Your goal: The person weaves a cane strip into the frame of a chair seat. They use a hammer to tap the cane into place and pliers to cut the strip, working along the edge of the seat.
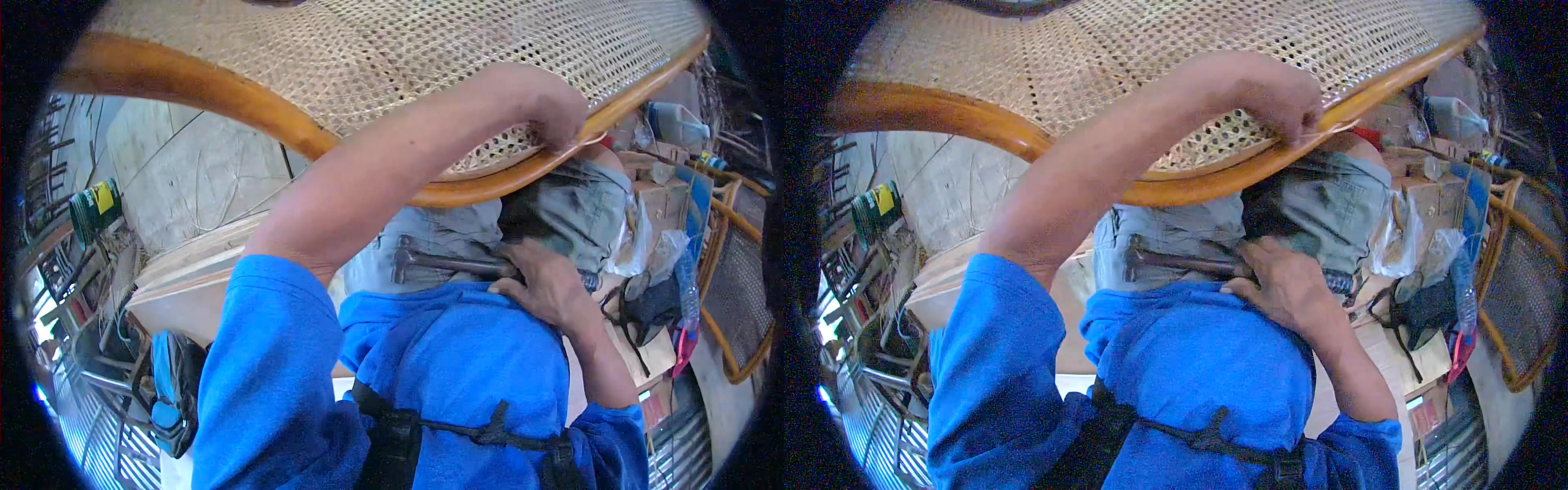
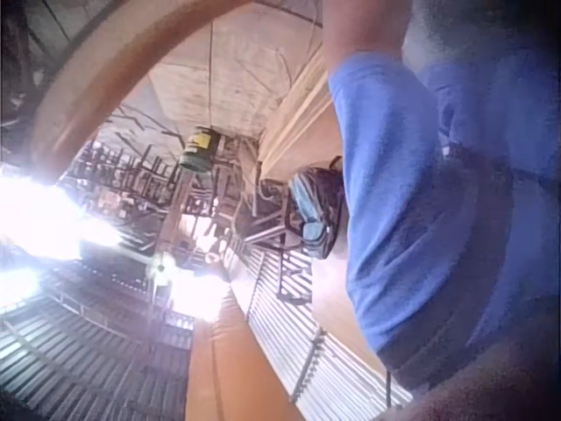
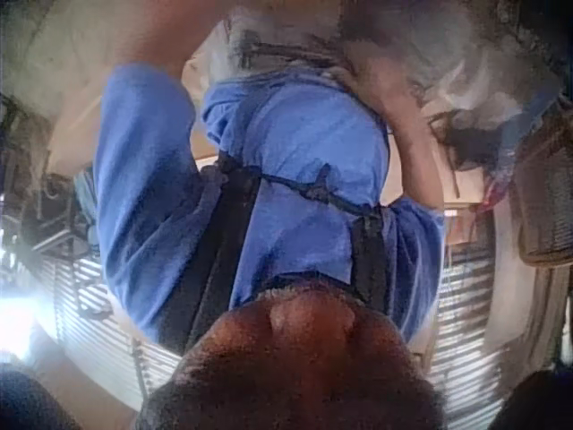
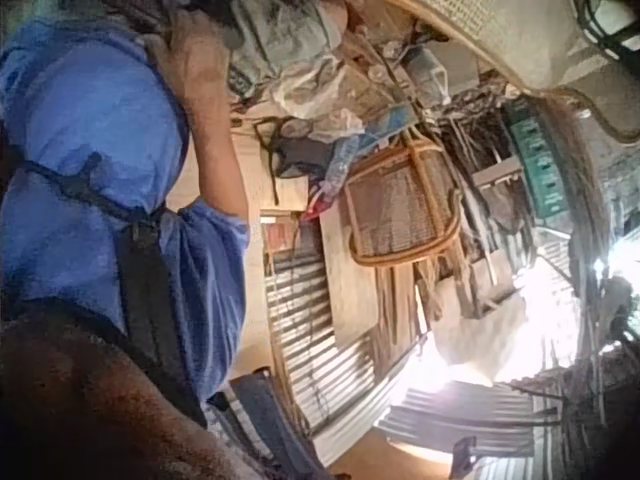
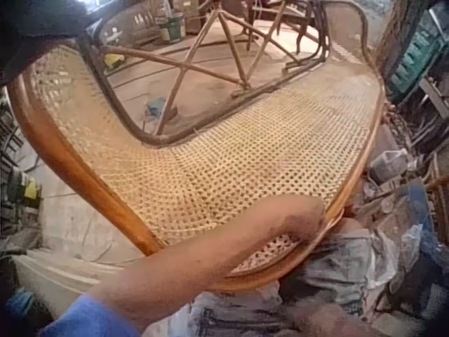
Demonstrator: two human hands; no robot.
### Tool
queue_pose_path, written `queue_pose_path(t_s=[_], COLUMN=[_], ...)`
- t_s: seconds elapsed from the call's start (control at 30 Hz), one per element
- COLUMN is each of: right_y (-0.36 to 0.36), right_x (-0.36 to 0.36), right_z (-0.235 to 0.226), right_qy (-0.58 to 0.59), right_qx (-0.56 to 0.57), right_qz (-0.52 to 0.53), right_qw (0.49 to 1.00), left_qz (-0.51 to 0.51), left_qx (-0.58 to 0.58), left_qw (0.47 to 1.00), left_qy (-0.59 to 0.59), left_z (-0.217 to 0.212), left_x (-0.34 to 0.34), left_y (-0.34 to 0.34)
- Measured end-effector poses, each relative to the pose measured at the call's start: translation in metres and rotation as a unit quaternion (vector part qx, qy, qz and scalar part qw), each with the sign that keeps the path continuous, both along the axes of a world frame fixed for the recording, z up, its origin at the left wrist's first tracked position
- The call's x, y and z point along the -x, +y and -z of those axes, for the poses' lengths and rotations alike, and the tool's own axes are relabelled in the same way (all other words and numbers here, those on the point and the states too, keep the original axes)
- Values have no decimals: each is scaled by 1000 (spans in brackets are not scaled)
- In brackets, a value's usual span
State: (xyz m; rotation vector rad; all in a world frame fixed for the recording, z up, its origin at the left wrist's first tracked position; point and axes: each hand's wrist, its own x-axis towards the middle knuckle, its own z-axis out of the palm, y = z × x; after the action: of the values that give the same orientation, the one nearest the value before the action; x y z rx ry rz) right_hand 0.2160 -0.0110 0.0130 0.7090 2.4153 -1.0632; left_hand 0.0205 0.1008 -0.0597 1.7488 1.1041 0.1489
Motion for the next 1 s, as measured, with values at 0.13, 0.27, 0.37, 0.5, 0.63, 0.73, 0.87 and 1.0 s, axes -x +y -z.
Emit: queue_pose_path(t_s=[0.13,0.27,0.37,0.5,0.63,0.73,0.87,1.0], right_y=[10,26,32,27,24,19,23,21], right_x=[-11,-42,-42,-35,-30,-27,-31,-22], right_z=[-20,-42,-56,-41,-33,-32,-24,-32], right_qy=[-45,-2,-75,-81,-57,43,-49,-57], right_qx=[76,93,144,112,-1,-86,40,-2], right_qz=[25,93,251,331,264,252,285,244], right_qw=[996,991,954,933,963,963,956,968], left_qz=[29,-14,-45,-57,-45,-46,-47,-22], left_qx=[-37,-1,14,27,24,22,30,-10], left_qw=[999,996,993,993,994,993,995,994], left_qy=[-19,-85,-111,-101,-94,-102,-85,-104], left_z=[-9,-2,4,2,3,9,0,6], left_x=[14,22,23,22,24,23,22,25], left_y=[-6,-11,-13,-14,-12,-10,-12,-9])
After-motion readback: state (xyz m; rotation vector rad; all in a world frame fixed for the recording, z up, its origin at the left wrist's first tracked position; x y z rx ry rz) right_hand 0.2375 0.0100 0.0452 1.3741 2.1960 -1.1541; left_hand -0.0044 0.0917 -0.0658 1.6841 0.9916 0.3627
